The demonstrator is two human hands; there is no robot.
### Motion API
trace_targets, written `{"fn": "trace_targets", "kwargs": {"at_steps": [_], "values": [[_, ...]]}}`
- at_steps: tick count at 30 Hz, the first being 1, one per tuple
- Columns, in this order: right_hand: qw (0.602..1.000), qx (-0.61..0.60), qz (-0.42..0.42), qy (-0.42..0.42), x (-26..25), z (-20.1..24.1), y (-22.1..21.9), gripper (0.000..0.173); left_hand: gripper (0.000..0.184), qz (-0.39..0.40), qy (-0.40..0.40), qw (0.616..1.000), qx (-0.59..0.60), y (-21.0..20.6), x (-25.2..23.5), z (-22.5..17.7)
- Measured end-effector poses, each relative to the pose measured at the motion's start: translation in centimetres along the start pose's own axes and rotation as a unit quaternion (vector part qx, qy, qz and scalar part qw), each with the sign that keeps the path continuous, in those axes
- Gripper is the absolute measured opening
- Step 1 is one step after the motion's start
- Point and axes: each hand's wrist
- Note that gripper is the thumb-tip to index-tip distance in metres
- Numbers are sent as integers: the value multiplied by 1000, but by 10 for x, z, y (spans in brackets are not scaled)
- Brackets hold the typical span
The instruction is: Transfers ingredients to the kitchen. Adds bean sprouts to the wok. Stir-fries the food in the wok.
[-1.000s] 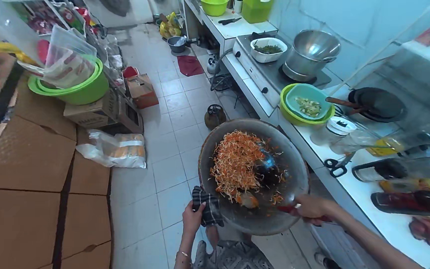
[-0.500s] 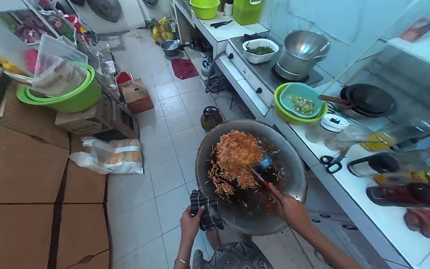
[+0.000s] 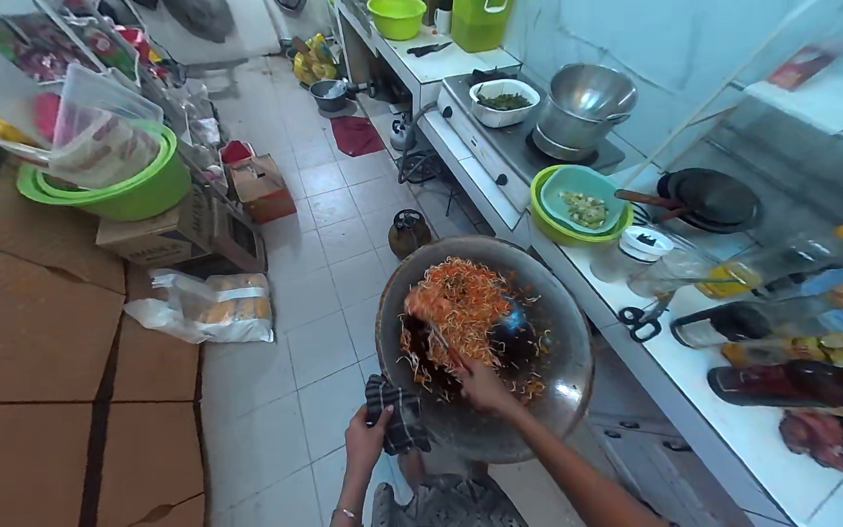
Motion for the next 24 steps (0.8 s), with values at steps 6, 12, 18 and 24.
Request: {"fn": "trace_targets", "kwargs": {"at_steps": [6, 12, 18, 24], "values": [[892, -428, -142, -32, -14, -27, -1, 36, 33, 6, 5, 1000, 17, 2, 3, 2], [975, -163, -111, -106, 78, -59, 101, 41, 36, 6, 9, 1000, 9, 0, 3, 0], [965, 228, -21, -129, 61, -23, 43, 50, 36, 17, -3, 1000, -6, 1, -3, 2], [946, 290, 134, -54, 115, -28, 110, 41, 35, 27, -6, 999, 18, 4, -6, 6]]}}
Point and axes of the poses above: each hand's wrist, its own x-axis away from the middle knuckle, its own y-axis out of the back of the hand, z = x × y, and after that the axes turned 3 degrees about -z, right-handed
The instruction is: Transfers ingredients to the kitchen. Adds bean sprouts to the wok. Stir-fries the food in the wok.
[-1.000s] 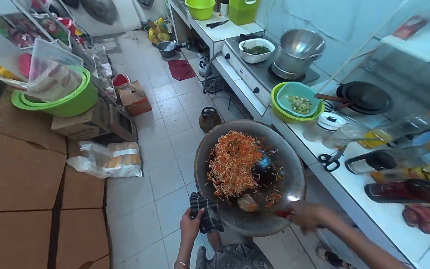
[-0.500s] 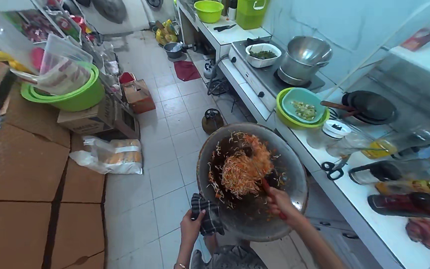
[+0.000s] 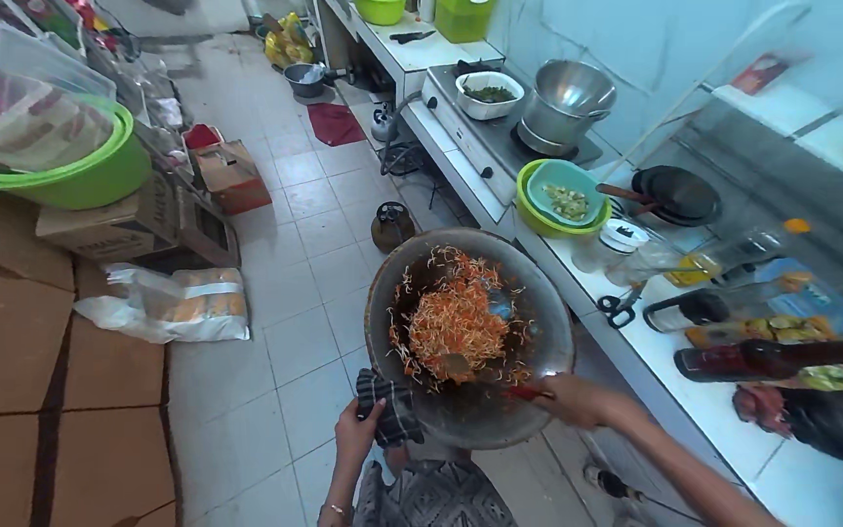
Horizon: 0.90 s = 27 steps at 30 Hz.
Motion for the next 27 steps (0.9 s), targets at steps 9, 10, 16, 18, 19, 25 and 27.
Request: {"fn": "trace_targets", "kwargs": {"at_steps": [9, 10, 16, 18, 19, 25, 27], "values": [[992, -11, 94, 80, -1, 12, 11, 45, 28, 117, -5, 988, 104, 18, -3, 13], [991, -45, 71, 104, -14, 22, -4, 46, 28, 121, -4, 987, 107, 19, -3, 14], [957, -243, -128, 97, -90, 137, -53, 47, 28, 108, -2, 989, 103, 17, 0, 12], [936, -298, -178, 60, -119, 168, -39, 47, 28, 109, -6, 989, 98, 18, 1, 11], [926, -316, -202, 41, -130, 178, -27, 46, 28, 108, -6, 990, 95, 18, 1, 9], [825, -490, -275, -61, -172, 157, 21, 41, 29, 89, -6, 992, 90, 14, 2, 9], [707, -647, -281, -52, -161, 139, 17, 32, 29, 86, -3, 993, 86, 14, 4, 12]]}}
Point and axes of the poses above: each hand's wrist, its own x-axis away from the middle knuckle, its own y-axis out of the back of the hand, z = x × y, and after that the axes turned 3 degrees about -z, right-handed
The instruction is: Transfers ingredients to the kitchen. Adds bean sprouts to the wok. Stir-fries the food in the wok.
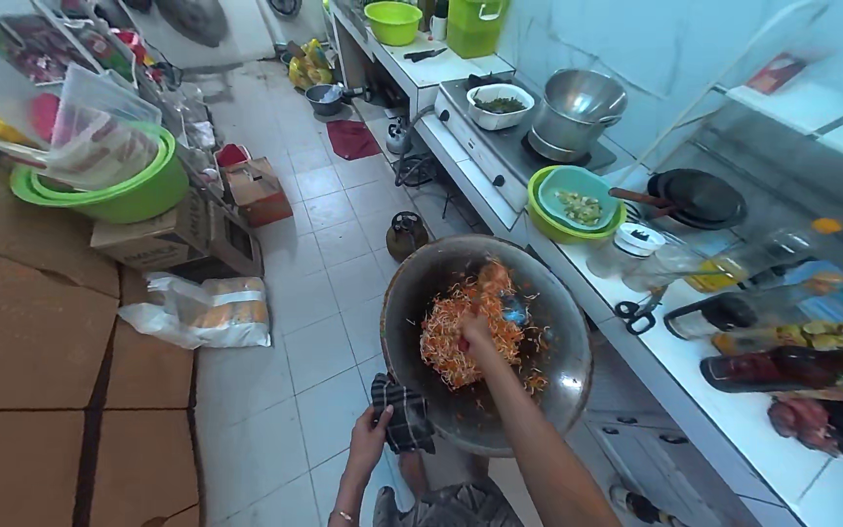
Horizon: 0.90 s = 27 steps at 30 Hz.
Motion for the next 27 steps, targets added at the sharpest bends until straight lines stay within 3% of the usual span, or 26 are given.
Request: {"fn": "trace_targets", "kwargs": {"at_steps": [2, 4, 6, 8, 11, 13, 15, 17, 19, 24, 27], "values": [[982, -183, 15, -46, 27, 1, 39, 23, 29, -1, 4, 1000, -2, 0, 2, 2], [973, -213, 57, -65, 51, 4, 89, 27, 29, -8, -2, 1000, 4, -1, 0, 1], [996, -56, 58, -46, 55, 8, 121, 27, 28, -21, -7, 1000, 7, -3, 1, 2], [981, 189, 33, 1, 41, 4, 127, 34, 27, -25, -8, 1000, -3, -3, 4, 2], [878, 475, 66, 5, 39, -10, 99, 43, 28, -27, -16, 999, -14, -6, 1, 3], [825, 553, 118, 1, 65, -39, 80, 60, 28, -39, -22, 999, -13, -7, 2, 5], [796, 581, 170, 6, 85, -50, 92, 58, 29, -55, -21, 998, -4, -10, 2, 6], [786, 579, 217, 20, 84, -43, 137, 47, 29, -62, -23, 998, -3, -11, 1, 8], [778, 588, 218, 37, 80, -21, 191, 52, 29, -55, -27, 998, -4, -11, 0, 8], [801, 567, 135, 139, 98, 14, 284, 46, 29, -61, -33, 998, 1, -10, 2, 11], [821, 495, 56, 280, 97, 1, 319, 50, 30, -60, -29, 998, 0, -10, -1, 14]]}}
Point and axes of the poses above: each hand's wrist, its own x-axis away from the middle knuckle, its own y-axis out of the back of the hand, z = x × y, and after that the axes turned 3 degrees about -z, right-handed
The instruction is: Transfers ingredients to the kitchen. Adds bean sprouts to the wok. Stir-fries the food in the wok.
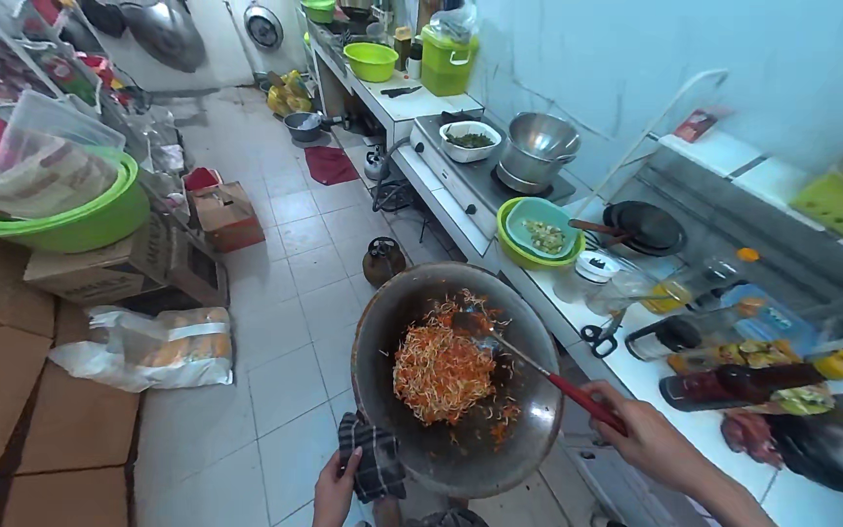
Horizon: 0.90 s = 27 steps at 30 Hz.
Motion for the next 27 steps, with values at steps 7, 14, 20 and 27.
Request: {"fn": "trace_targets", "kwargs": {"at_steps": [7, 14, 20, 27], "values": [[972, 185, 112, -86, -25, -34, -51, 56, 31, -22, -4, 1000, -21, -2, -1, -1], [969, 238, 67, -30, -166, 8, 40, 49, 43, -104, -34, 984, -140, 13, -49, -63], [969, 224, 86, -58, -228, -35, 41, 51, 44, -71, -15, 974, -213, 27, -88, -108], [943, 161, 255, -142, -172, -55, 57, 39, 43, -78, -11, 977, -199, 26, -89, -106]]}}
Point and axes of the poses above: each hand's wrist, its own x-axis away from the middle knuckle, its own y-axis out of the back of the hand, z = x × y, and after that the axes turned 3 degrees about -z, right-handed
